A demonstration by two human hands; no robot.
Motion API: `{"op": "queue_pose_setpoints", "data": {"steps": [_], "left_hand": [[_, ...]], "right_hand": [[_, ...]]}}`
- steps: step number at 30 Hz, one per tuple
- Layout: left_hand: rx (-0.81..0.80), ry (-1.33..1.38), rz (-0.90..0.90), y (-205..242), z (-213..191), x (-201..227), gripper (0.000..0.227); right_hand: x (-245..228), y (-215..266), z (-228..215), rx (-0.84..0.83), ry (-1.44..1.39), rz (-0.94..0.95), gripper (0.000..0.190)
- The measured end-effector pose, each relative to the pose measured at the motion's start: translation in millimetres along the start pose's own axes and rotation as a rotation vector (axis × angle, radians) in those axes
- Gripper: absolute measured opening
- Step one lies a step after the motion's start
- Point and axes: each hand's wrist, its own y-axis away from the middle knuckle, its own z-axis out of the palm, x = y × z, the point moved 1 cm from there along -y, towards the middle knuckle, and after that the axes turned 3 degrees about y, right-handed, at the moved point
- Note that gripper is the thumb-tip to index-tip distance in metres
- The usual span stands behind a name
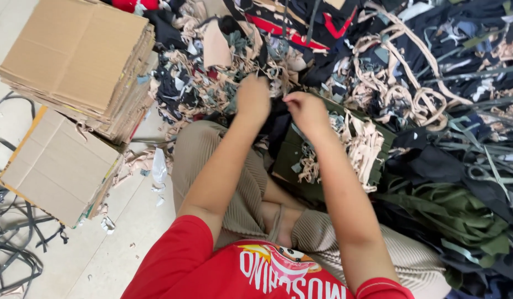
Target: The person sits cross-legged on the floor and uses scissors to cut a piece of black fabric placed on a cardboard box. After cutting, the person folds a green fabric piece and places it on the box, then gathers and arranges shredded fabric scraps on top of the green fabric.
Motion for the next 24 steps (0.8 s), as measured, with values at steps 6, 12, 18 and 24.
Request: {"op": "queue_pose_setpoints", "data": {"steps": [6, 12, 18, 24], "left_hand": [[0.16, 0.426, -0.257, 13.7, -105.2, -0.5, 0.025], [0.45, 0.921, -0.189, -3.9, -122.1, -11.6, 0.023], [0.465, 1.191, 0.014, -9.3, -159.8, -5.4, 0.064], [0.475, 1.219, 0.238, -12.4, -196.0, 17.1, 0.077]], "right_hand": [[-43.6, -56.6, 92.8, -0.277, -0.05, 0.012, 0.054], [-111.8, -94.4, 33.9, -0.321, 0.029, -0.005, 0.021], [-214.3, -105.9, -107.6, -0.238, -0.128, -0.115, 0.013], [-173.4, -110.5, -189.8, -0.038, -0.03, -0.249, 0.021]]}}
